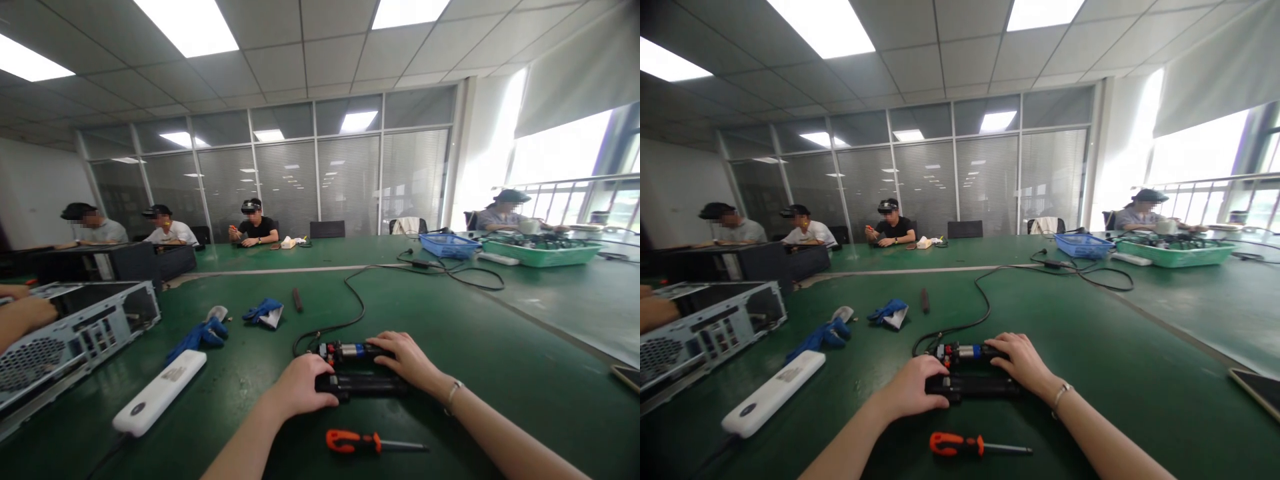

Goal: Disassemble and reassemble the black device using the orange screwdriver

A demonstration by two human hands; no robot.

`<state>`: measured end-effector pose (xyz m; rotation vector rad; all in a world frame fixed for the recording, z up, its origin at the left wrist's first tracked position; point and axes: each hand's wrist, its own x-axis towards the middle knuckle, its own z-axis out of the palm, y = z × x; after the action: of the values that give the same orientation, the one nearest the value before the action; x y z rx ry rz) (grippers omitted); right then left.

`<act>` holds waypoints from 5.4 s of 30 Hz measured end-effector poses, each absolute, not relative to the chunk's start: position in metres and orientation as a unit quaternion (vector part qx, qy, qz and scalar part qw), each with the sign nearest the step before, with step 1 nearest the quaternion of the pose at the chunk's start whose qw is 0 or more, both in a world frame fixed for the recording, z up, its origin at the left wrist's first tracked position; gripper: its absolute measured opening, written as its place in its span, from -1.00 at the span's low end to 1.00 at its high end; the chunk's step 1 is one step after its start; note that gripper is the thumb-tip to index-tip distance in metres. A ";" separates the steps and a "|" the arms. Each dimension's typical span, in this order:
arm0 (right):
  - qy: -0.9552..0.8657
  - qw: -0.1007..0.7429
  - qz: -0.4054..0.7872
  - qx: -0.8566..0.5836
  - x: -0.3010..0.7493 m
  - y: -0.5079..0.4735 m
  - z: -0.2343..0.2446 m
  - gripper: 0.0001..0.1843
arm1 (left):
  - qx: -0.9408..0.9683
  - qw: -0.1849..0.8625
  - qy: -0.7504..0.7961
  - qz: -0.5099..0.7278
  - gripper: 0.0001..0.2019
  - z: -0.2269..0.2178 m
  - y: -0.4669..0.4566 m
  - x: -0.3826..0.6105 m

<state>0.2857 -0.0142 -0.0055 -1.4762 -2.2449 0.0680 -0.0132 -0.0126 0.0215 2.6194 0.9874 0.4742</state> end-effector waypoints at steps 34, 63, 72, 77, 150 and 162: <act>-0.810 0.322 -0.006 -0.489 0.294 -0.022 -0.008 -0.57 | 0.852 0.113 0.331 0.389 -0.65 -0.002 0.022 -0.005; -0.811 0.288 0.020 -0.509 0.295 -0.020 -0.013 -0.61 | 0.839 0.195 0.386 0.331 -0.60 0.003 0.018 -0.006; -0.814 0.267 0.027 -0.516 0.294 -0.019 -0.013 -0.58 | 0.849 0.186 0.405 0.285 -0.63 0.004 0.019 -0.004; -0.817 0.255 0.026 -0.517 0.292 -0.020 -0.011 -0.59 | 0.849 0.170 0.407 0.291 -0.62 -0.001 0.018 -0.002; -0.791 0.457 -0.082 -0.397 0.179 -0.057 0.053 -0.46 | 0.848 0.211 0.365 0.320 -0.53 -0.007 0.014 -0.011; -0.804 0.484 0.020 -0.346 0.168 -0.051 0.045 -0.44 | 0.846 0.206 0.387 0.304 -0.56 -0.005 0.009 -0.012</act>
<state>0.1676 -0.0514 0.0446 -0.8435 -1.9572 0.0499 -0.0119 0.0093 -0.0051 2.3566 1.0797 0.8463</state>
